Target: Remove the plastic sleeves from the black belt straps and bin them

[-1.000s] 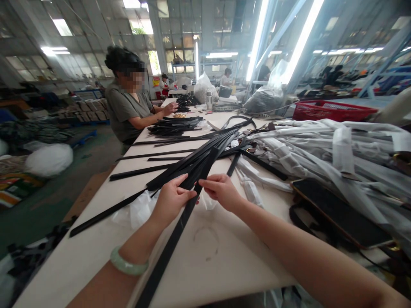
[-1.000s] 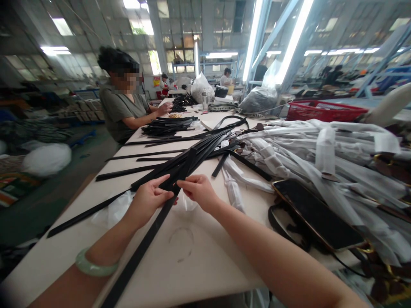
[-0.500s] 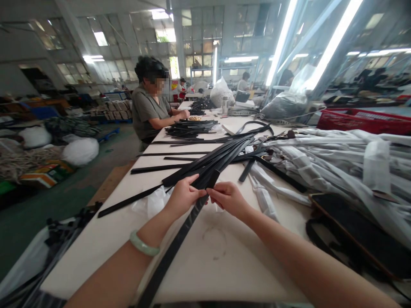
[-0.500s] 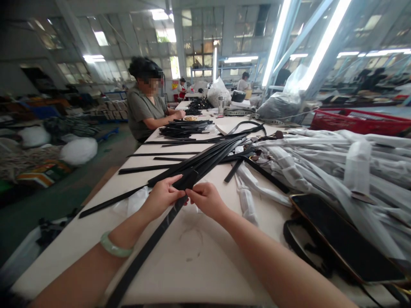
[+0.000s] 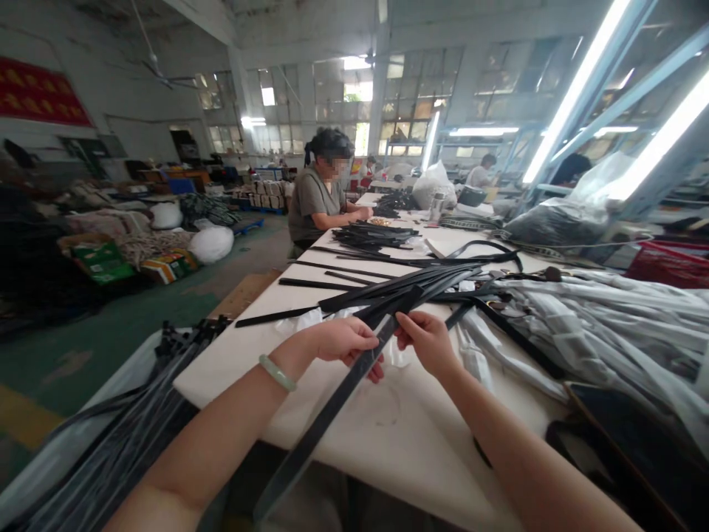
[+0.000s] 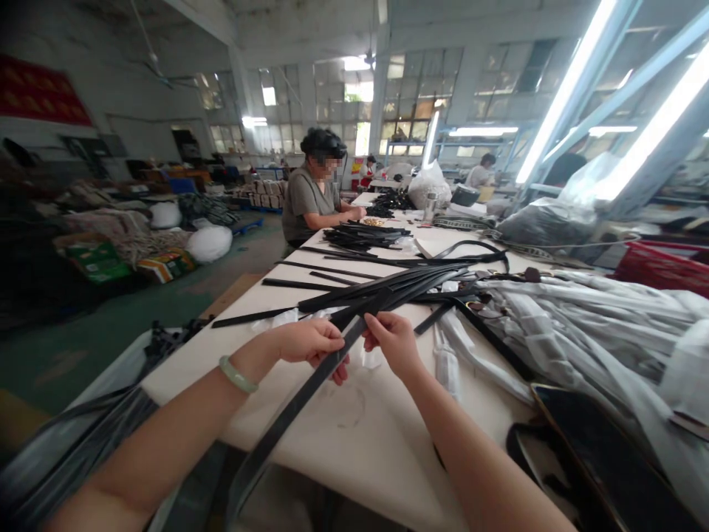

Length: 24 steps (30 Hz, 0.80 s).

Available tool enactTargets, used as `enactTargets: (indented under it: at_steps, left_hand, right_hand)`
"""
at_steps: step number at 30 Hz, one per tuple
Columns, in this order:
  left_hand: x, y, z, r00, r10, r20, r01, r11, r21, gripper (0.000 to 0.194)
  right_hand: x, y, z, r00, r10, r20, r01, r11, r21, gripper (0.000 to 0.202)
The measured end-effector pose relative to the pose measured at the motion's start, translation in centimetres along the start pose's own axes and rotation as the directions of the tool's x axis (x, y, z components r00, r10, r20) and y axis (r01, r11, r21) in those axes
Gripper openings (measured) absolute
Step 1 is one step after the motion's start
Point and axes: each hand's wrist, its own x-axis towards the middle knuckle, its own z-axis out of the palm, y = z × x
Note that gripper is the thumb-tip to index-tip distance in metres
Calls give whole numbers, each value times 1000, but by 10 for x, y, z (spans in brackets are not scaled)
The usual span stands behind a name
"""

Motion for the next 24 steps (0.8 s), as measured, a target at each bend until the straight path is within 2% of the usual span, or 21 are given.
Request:
enactTargets:
  at_steps: [5, 9, 12, 14, 18, 19, 22, 24]
  left_hand:
    - [-14, -21, 19, 980, 101, -171, -130, 978, -165, 37]
    - [-31, -33, 28, 959, 106, -263, -168, 959, -227, 33]
    - [-39, -39, 35, 940, 112, -323, -193, 954, -230, 30]
    - [-42, -44, 40, 927, 116, -357, -204, 954, -220, 29]
    - [-42, -55, 49, 915, 115, -386, -207, 956, -206, 29]
    - [-41, -58, 51, 914, 117, -390, -211, 955, -207, 29]
    - [-38, -67, 56, 903, 122, -412, -230, 947, -223, 28]
    - [-38, -77, 60, 903, 142, -406, -262, 930, -259, 35]
  right_hand:
    - [-6, -6, 5, 990, 15, 137, -25, 997, 71, 41]
    - [-18, -12, 18, 953, 54, 299, -87, 991, 99, 42]
    - [-25, -13, 25, 931, 72, 358, -118, 987, 106, 41]
    - [-26, -13, 27, 938, 103, 331, -163, 974, 159, 36]
    - [-24, -9, 27, 976, 171, 135, -199, 951, 236, 40]
    - [-24, -9, 27, 976, 170, 133, -196, 956, 217, 41]
    - [-32, -9, 27, 961, 156, 228, -184, 977, 110, 41]
    - [-41, -13, 26, 965, 112, 238, -115, 993, 0, 40]
